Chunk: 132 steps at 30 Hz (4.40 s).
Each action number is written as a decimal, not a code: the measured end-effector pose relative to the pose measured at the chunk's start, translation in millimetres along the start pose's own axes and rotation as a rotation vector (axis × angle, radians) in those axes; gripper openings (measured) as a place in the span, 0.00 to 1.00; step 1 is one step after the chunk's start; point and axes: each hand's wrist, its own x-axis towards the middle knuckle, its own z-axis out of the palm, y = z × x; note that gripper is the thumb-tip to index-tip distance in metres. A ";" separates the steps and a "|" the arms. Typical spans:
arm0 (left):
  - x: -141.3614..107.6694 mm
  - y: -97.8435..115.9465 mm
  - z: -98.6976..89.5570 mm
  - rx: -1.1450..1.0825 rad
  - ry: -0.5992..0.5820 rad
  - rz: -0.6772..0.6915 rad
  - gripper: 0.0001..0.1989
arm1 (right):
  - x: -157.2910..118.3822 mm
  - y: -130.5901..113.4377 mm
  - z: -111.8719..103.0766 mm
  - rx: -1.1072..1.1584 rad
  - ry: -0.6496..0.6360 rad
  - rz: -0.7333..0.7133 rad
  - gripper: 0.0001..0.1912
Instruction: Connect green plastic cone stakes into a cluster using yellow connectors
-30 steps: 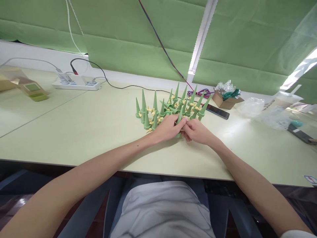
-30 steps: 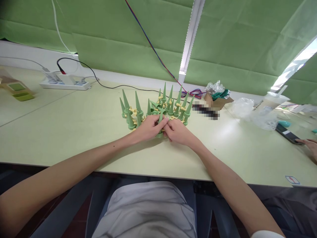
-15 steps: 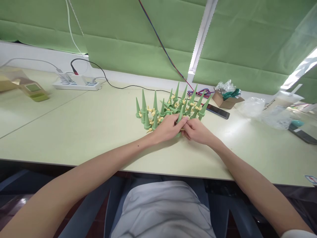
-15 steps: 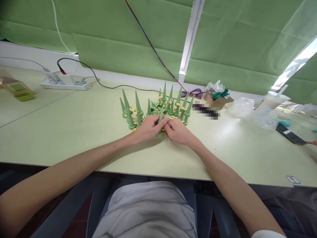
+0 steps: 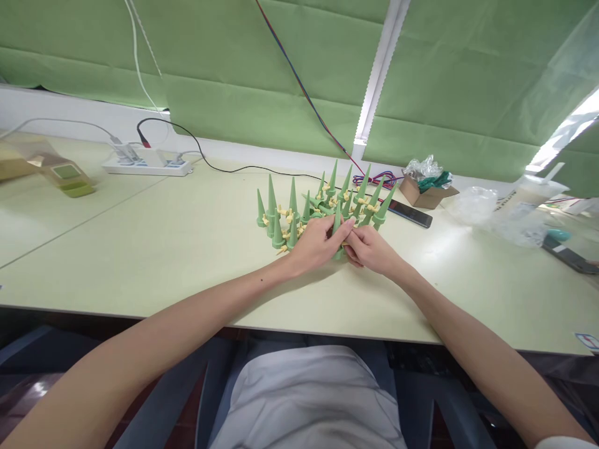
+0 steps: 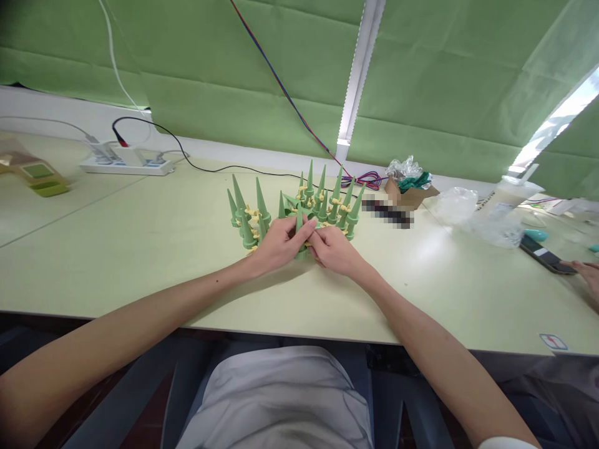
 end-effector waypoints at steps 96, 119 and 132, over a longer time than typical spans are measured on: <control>-3.6 7.9 -1.4 -0.173 0.035 -0.220 0.34 | -2.2 -0.8 3.3 0.128 0.280 -0.160 0.30; -4.5 3.8 -1.1 -0.204 -0.046 -0.267 0.35 | -2.5 -1.6 -2.4 -0.022 0.188 -0.112 0.28; -5.1 -7.2 0.8 -0.207 -0.123 -0.346 0.34 | -1.5 -6.4 -8.5 -0.284 0.077 -0.010 0.26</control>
